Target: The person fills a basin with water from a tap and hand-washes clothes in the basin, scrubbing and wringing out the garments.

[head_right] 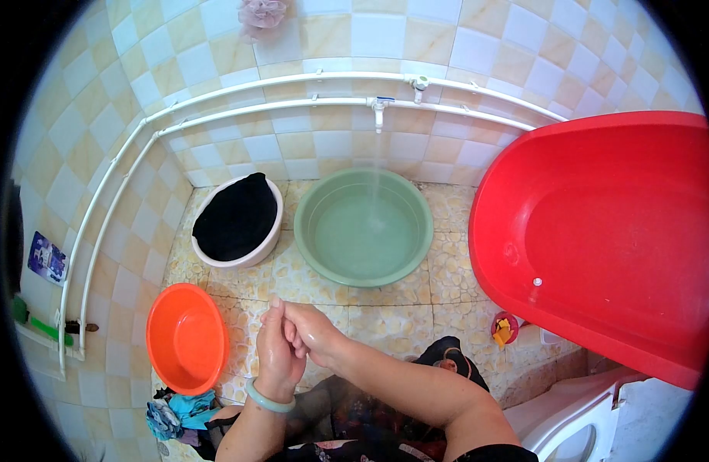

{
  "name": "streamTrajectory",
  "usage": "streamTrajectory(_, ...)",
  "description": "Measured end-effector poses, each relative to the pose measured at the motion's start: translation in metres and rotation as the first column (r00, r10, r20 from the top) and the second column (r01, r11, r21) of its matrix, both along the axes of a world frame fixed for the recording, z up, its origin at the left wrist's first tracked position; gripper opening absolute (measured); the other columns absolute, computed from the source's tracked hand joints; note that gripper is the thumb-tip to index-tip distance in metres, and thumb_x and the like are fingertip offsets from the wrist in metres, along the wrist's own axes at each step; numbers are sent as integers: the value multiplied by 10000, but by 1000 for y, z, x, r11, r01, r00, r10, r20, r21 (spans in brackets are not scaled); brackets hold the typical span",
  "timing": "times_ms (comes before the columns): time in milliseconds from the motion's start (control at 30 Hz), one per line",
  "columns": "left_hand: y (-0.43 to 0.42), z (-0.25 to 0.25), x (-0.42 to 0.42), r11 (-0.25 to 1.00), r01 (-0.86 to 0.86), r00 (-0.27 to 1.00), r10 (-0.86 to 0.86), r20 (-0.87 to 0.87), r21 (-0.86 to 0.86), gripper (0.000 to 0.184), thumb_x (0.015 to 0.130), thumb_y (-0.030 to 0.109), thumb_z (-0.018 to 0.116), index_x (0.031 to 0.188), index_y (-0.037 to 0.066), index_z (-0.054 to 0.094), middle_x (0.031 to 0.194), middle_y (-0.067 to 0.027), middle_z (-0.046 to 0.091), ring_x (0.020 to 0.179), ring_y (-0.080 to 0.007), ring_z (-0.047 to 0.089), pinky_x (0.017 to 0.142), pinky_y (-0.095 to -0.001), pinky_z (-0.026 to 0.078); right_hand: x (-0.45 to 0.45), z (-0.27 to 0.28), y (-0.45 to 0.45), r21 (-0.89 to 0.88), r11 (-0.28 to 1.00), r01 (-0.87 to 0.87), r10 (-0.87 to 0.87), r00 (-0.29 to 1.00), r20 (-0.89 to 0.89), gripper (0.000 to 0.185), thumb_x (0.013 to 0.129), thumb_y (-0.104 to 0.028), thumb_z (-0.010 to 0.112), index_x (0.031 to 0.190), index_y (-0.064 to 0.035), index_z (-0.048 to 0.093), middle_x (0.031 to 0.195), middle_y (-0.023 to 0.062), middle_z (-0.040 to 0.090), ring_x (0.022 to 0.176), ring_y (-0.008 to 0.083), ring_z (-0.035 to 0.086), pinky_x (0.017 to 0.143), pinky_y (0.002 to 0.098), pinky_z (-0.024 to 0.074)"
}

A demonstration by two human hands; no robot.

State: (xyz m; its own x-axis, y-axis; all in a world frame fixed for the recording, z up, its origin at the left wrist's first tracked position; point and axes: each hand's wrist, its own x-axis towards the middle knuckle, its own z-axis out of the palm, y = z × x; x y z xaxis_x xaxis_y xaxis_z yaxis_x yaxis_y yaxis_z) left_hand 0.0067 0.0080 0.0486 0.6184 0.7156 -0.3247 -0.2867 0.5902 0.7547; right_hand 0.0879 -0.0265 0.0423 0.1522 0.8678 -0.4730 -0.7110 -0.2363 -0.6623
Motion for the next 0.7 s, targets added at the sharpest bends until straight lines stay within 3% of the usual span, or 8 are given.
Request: streamTrajectory(700,-1,3,1,1000,-6,1000,6,-9,-3,501,972,418,459,561,144,371,486,11,362,408,-108,365,375,-236,278,1,8,-1,-5,1000,-19,19,1000,24,399,967,-343,407,1017,-26,645,478,-58,374,377,61,327,340,201,260)
